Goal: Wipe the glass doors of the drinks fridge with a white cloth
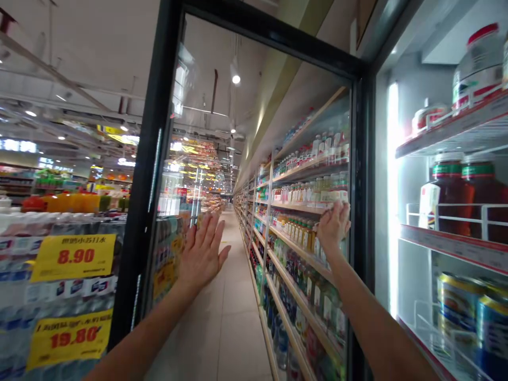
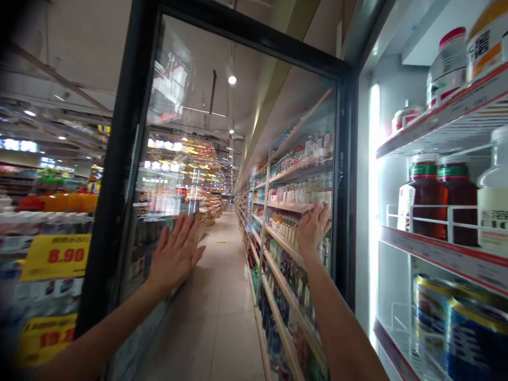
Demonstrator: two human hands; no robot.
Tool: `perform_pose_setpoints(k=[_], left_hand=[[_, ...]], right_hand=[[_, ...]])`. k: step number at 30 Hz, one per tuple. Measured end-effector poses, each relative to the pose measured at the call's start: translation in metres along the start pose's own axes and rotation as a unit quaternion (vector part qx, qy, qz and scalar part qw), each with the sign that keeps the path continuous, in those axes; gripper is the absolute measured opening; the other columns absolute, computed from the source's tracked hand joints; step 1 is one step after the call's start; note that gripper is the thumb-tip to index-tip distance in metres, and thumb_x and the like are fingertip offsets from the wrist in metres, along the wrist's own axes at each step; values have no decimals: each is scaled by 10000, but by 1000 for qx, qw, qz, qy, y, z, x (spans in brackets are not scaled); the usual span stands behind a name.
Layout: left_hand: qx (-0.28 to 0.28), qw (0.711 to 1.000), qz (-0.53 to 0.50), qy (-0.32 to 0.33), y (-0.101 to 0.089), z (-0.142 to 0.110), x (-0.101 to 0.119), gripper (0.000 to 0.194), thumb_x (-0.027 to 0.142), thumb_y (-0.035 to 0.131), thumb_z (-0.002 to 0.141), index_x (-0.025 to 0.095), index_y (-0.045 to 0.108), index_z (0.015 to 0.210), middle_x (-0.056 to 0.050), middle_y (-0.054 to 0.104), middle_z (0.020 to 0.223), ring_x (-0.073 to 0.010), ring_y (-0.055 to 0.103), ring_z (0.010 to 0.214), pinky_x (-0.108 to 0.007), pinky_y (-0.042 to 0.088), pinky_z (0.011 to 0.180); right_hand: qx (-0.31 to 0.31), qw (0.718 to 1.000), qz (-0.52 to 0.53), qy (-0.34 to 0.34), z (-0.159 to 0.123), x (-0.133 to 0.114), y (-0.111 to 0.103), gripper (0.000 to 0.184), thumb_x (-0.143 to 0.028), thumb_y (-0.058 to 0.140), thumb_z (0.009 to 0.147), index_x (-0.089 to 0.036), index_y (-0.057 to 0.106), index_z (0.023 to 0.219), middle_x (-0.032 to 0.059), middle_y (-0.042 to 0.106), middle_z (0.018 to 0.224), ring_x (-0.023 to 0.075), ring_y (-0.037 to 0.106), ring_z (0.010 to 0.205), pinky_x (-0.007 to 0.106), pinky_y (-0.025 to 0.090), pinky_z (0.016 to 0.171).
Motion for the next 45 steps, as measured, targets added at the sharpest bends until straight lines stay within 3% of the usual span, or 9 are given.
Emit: perform_pose_setpoints(k=[2, 7, 13, 15, 19, 26, 32, 39, 45], left_hand=[[0, 1000, 4, -4, 0, -6, 2, 697, 392, 434, 858, 206, 71, 1423, -99, 252, 1455, -252, 195, 1356, -470, 146, 1102], [-1, 1000, 9, -5, 3, -2, 0, 673, 380, 424, 869, 207, 82, 1422, -97, 241, 1459, -243, 187, 1361, -464, 133, 1102], [-4, 1000, 2, -2, 6, -4, 0, 688, 357, 442, 862, 218, 66, 1421, -93, 229, 1463, -250, 181, 1362, -476, 133, 1098], [-1, 1000, 4, -1, 6, -4, 0, 690, 362, 450, 859, 218, 76, 1421, -92, 234, 1462, -251, 190, 1360, -474, 135, 1099], [18, 1000, 1, 1, 5, -4, -1, 696, 373, 466, 851, 212, 100, 1421, -96, 258, 1454, -248, 211, 1354, -468, 137, 1102], [11, 1000, 1, 1, 8, -3, -2, 690, 361, 451, 859, 219, 78, 1421, -97, 239, 1461, -246, 197, 1358, -468, 132, 1102], [7, 1000, 15, 2, 8, -3, -2, 690, 385, 430, 868, 200, 63, 1422, -104, 249, 1456, -244, 191, 1360, -462, 132, 1103], [-14, 999, 40, 1, 8, -5, -3, 677, 391, 420, 870, 179, 89, 1421, -98, 250, 1456, -252, 179, 1362, -458, 160, 1093], [8, 1000, 20, 20, 1, -5, -5, 655, 333, 422, 873, 162, 106, 1421, -109, 292, 1439, -226, 175, 1362, -424, 172, 1099]], right_hand=[[7, 1000, -3, 5, -10, -2, -1, 530, -268, 301, 869, -170, 282, 1389, 176, 270, 1445, 302, 240, 1336, 576, 262, 994], [-118, 920, 45, -372, -84, -109, 24, 501, -272, 390, 853, -295, 351, 1352, 48, 361, 1421, 212, 240, 1348, 470, 171, 1091], [-1, 1000, -28, 8, -22, 20, -2, 524, -266, 299, 870, -199, 283, 1390, 162, 254, 1457, 303, 238, 1339, 602, 253, 988], [-5, 999, -20, -25, -31, 11, -1, 531, -267, 303, 869, -193, 274, 1394, 161, 253, 1458, 293, 217, 1349, 579, 255, 1003], [-110, 945, 10, -307, -80, -50, 20, 502, -254, 366, 853, -293, 350, 1353, 67, 348, 1427, 219, 227, 1353, 484, 214, 1070], [5, 999, -36, 21, -28, 61, -8, 534, -254, 303, 857, -181, 295, 1385, 177, 255, 1452, 305, 248, 1335, 593, 282, 973], [-102, 935, 30, -338, -96, -94, 23, 527, -249, 401, 837, -284, 344, 1359, 65, 340, 1434, 226, 229, 1354, 488, 194, 1079], [-12, 996, 17, -83, 1, -84, 26, 526, -271, 316, 866, -198, 296, 1387, 134, 251, 1464, 282, 216, 1351, 565, 219, 1030], [-123, 896, 46, -424, -101, -177, 37, 522, -274, 416, 851, -282, 324, 1365, 40, 347, 1435, 212, 195, 1364, 464, 134, 1103]])
Point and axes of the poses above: each hand's wrist, its own z-axis towards the middle knuckle, its own y-axis out of the palm, x = y × z, the point moved 9 cm from there along z, towards the middle knuckle
